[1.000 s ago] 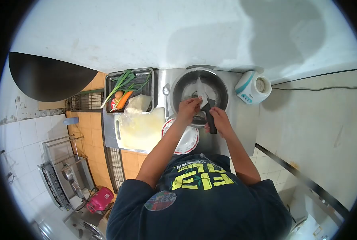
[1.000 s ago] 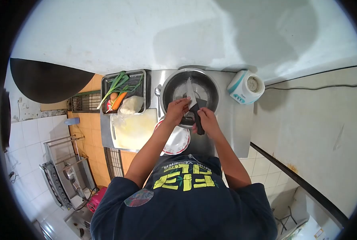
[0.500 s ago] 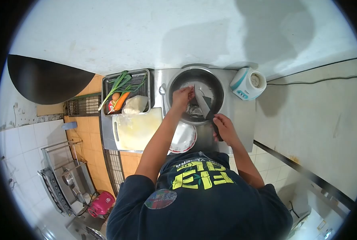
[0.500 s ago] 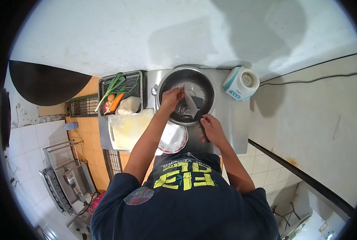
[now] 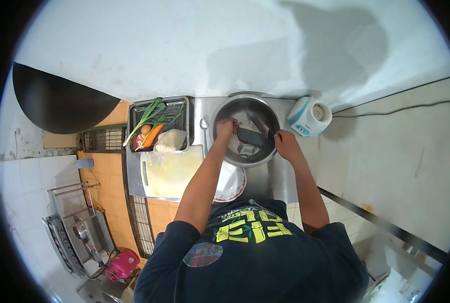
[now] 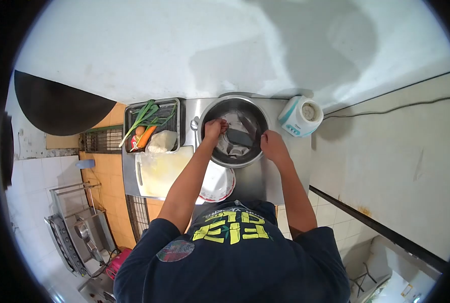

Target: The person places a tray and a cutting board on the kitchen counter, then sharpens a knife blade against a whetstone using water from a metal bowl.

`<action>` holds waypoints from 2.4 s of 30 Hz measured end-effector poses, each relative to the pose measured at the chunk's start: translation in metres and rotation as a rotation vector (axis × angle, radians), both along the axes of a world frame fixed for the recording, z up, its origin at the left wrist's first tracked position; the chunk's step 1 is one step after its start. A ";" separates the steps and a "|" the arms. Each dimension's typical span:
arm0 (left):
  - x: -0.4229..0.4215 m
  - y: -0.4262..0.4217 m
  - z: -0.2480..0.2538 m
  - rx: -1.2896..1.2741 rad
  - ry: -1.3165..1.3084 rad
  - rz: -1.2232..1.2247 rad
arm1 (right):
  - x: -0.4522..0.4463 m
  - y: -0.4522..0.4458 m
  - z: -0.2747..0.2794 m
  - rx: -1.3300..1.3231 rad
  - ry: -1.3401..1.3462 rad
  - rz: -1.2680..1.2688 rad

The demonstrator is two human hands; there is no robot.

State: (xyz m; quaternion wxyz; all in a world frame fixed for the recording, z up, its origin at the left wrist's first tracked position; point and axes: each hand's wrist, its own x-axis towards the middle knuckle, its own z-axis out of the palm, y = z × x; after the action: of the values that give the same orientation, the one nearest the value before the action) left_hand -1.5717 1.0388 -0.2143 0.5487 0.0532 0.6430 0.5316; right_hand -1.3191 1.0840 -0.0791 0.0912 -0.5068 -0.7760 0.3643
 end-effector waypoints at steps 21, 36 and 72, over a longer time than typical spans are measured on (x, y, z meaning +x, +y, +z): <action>0.005 -0.013 0.063 -0.014 0.626 -0.275 | -0.016 -0.023 0.027 -0.519 0.082 -0.215; 0.055 -0.051 0.129 0.482 1.283 -0.950 | -0.007 -0.038 0.042 -0.637 0.231 -0.305; 0.057 -0.082 0.130 0.471 1.285 -1.004 | -0.011 -0.065 0.082 0.182 -0.059 0.122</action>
State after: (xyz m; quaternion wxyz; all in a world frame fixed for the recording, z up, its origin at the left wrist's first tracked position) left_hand -1.5151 0.9570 -0.0844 0.2224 0.7369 0.6023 0.2116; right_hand -1.3300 1.0186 0.0027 0.0918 -0.4587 -0.8376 0.2820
